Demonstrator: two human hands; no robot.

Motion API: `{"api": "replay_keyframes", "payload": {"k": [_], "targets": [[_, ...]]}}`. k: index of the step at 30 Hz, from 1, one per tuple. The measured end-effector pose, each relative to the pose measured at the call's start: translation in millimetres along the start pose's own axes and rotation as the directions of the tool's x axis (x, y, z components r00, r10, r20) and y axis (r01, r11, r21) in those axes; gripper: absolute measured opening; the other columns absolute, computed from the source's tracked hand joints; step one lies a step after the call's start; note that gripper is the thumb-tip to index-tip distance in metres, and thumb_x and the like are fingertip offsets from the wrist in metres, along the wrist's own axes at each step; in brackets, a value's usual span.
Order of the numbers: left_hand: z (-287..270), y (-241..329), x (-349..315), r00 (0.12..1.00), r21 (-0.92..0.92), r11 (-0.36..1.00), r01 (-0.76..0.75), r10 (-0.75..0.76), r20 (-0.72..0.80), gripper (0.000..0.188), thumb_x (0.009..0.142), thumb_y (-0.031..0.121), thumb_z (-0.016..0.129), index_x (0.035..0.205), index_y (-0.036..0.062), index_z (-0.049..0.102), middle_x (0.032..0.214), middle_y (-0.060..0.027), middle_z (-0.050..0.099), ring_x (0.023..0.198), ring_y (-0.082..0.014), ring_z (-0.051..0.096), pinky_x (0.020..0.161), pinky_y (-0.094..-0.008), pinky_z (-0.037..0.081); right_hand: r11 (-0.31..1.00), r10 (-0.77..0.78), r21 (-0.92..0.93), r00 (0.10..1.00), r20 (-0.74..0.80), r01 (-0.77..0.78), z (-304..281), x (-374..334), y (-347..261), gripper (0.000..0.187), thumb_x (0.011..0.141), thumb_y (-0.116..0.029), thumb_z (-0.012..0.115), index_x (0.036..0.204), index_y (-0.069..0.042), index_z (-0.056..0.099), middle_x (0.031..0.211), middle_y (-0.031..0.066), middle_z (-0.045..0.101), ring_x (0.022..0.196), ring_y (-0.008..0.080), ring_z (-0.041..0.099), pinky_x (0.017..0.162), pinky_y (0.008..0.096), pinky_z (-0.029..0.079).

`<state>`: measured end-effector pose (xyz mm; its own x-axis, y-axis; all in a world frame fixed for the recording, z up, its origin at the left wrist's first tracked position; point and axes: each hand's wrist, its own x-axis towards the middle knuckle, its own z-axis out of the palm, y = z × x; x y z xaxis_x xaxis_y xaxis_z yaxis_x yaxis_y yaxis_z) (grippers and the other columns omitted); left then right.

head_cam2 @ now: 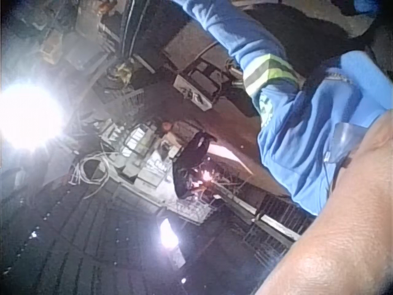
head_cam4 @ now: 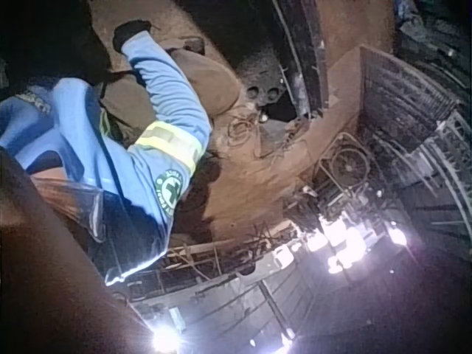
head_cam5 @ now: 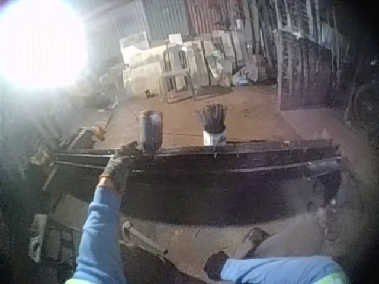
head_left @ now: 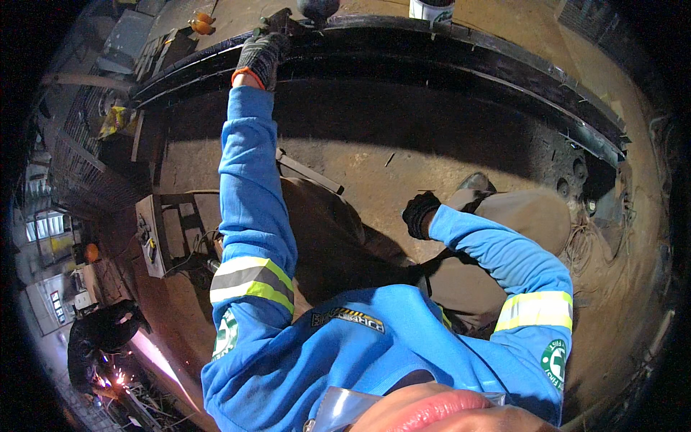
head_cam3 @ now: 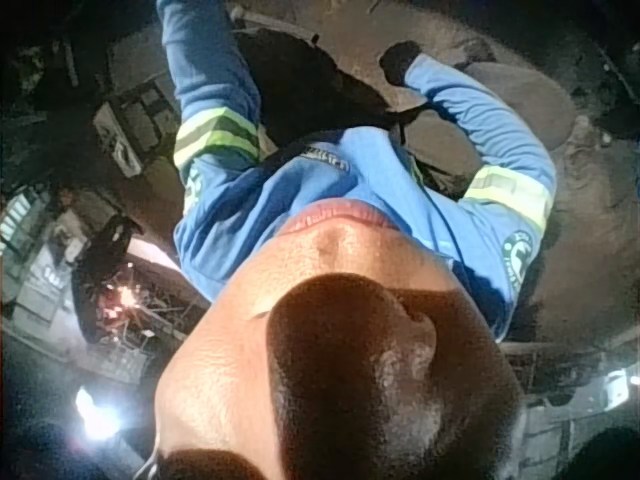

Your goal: The person sits on the floor and uses a hammer to strike a long metal bar repeatedly. The person holds the bar steady with one hand while striking it with the other. The task involves repetitive hammering along the length of the metal piece.

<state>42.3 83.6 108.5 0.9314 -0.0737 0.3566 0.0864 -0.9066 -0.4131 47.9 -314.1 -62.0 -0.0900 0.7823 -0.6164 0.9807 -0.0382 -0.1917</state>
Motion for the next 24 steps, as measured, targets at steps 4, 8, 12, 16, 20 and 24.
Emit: {"api": "replay_keyframes", "payload": {"k": [4, 8, 12, 16, 20, 24], "targets": [[19.3, -17.6, -9.6, 0.978, 0.022, 0.990, 0.142, -0.144, 0.154, 0.014, 0.076, 0.014, 0.055, 0.084, 0.0049, 0.062, 0.079, -0.0178, 0.062, 0.081, -0.0339, 0.059, 0.071, -0.0412, 0.046, 1.000, -0.004, 0.006, 0.997, 0.071, 0.004, -9.1, -1.4, -0.7, 0.031, 0.070, -0.022, 0.054, 0.097, -0.008, 0.064, 0.094, 0.0153, 0.064, 0.088, 0.0316, 0.061, 0.069, 0.0443, 0.047], [46.4, -18.1, -12.2, 0.661, -0.486, 0.488, 0.725, -0.690, 0.295, 0.017, 0.079, 0.016, 0.053, 0.084, 0.0035, 0.064, 0.082, -0.0184, 0.063, 0.083, -0.0325, 0.060, 0.072, -0.0394, 0.046, 0.999, 0.044, 0.008, 0.994, 0.098, -0.045, -10.1, -1.7, -2.2, 0.028, 0.071, -0.017, 0.059, 0.098, -0.013, 0.066, 0.101, 0.0104, 0.065, 0.097, 0.0286, 0.061, 0.077, 0.0427, 0.047], [40.8, -18.9, 5.5, 0.335, -0.361, 0.178, 0.916, -0.834, 0.438, 0.029, 0.081, 0.029, 0.052, 0.087, 0.0029, 0.065, 0.087, -0.0181, 0.065, 0.085, -0.0322, 0.061, 0.074, -0.0380, 0.045, 0.995, 0.078, 0.049, 0.993, 0.086, -0.082, -13.4, -5.8, -3.1, 0.029, 0.071, -0.018, 0.059, 0.099, -0.013, 0.066, 0.102, 0.0109, 0.064, 0.097, 0.0286, 0.061, 0.077, 0.0422, 0.047], [67.5, -44.4, -9.3, 0.468, -0.392, 0.302, 0.869, -0.759, 0.452, 0.051, 0.079, 0.051, 0.051, 0.094, 0.0045, 0.066, 0.092, -0.0177, 0.065, 0.093, -0.0324, 0.059, 0.082, -0.0380, 0.042, 0.998, 0.035, 0.041, 0.996, 0.085, -0.039, -8.0, -1.8, -2.4, 0.034, 0.072, -0.022, 0.055, 0.103, -0.011, 0.062, 0.103, 0.0130, 0.062, 0.095, 0.0297, 0.060, 0.075, 0.0443, 0.046], [52.6, -20.7, 16.9, 0.729, -0.203, 0.736, 0.646, -0.516, 0.451, 0.056, 0.086, 0.054, 0.039, 0.118, 0.0105, 0.052, 0.119, -0.0160, 0.053, 0.113, -0.0313, 0.048, 0.093, -0.0367, 0.037, 0.999, 0.028, 0.023, 0.995, 0.100, -0.031, -8.3, -3.8, 1.0, 0.031, 0.070, -0.024, 0.056, 0.097, -0.010, 0.063, 0.098, 0.0133, 0.063, 0.092, 0.0303, 0.060, 0.072, 0.0448, 0.046], [44.6, -11.2, 32.8, 0.659, -0.240, 0.664, 0.708, -0.499, 0.562, 0.057, 0.089, 0.051, 0.033, 0.132, 0.0132, 0.038, 0.133, -0.0133, 0.042, 0.121, -0.0292, 0.042, 0.100, -0.0352, 0.033, 0.999, 0.040, 0.030, 0.998, 0.050, -0.042, -5.7, -3.1, -0.3, 0.026, 0.069, -0.023, 0.058, 0.091, -0.011, 0.066, 0.090, 0.0126, 0.065, 0.088, 0.0303, 0.062, 0.069, 0.0447, 0.046]]}}
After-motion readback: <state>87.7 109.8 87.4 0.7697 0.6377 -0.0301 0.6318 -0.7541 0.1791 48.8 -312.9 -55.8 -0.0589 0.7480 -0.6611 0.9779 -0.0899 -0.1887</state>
